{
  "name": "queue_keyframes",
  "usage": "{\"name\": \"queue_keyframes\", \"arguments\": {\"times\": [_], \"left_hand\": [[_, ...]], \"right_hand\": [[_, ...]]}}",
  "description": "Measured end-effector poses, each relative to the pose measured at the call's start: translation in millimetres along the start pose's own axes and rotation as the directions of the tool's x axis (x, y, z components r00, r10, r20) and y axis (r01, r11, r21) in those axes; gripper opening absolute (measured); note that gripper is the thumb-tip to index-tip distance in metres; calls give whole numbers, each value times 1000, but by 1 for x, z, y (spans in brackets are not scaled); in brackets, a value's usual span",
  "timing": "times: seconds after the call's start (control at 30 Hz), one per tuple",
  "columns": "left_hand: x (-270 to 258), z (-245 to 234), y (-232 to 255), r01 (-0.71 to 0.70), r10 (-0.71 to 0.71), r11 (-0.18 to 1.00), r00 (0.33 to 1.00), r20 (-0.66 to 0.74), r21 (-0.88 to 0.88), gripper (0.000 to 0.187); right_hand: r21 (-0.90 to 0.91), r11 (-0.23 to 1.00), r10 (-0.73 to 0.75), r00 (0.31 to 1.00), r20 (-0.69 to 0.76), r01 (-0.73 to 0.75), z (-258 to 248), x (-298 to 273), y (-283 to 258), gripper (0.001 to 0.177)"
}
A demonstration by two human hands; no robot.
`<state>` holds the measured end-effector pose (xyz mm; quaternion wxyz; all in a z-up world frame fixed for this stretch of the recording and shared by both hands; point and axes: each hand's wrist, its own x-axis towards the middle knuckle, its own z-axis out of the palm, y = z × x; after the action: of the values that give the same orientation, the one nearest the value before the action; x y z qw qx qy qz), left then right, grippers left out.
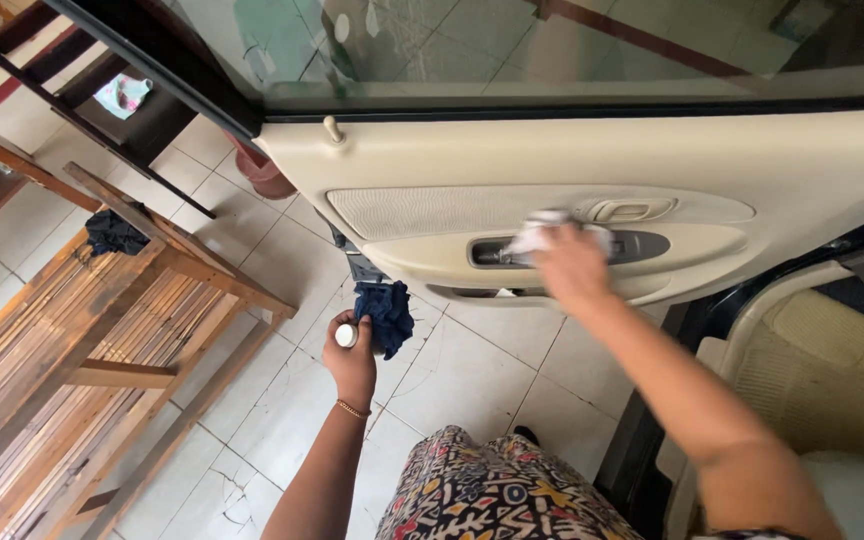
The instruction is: Cleaning the interior door panel and dashboard of a car using a cloth.
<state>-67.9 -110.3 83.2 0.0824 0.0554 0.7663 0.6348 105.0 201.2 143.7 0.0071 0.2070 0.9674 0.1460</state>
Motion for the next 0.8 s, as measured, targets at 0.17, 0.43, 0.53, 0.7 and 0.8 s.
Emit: {"name": "queue_keyframes", "arguments": {"times": [0.17, 0.43, 0.53, 0.7, 0.8], "left_hand": [[2, -1, -1, -41, 42, 999, 998, -40, 31, 19], [3, 12, -9, -33, 32, 999, 999, 37, 29, 20], [8, 14, -16, -71, 71, 997, 997, 35, 16, 21], [11, 10, -27, -131, 130, 990, 991, 35, 45, 22], [9, 8, -31, -129, 124, 990, 990, 74, 62, 20]], "right_hand": [[304, 948, 71, 872, -485, 92, -56, -17, -13, 31], [273, 924, -144, 904, -403, 269, -25, 7, -93, 45], [205, 950, -144, 910, -388, 238, 16, -22, -52, 44], [66, 992, -84, 947, -311, 109, 48, -91, 33, 44], [62, 998, -7, 979, -202, 20, 70, -120, 67, 39]]}}
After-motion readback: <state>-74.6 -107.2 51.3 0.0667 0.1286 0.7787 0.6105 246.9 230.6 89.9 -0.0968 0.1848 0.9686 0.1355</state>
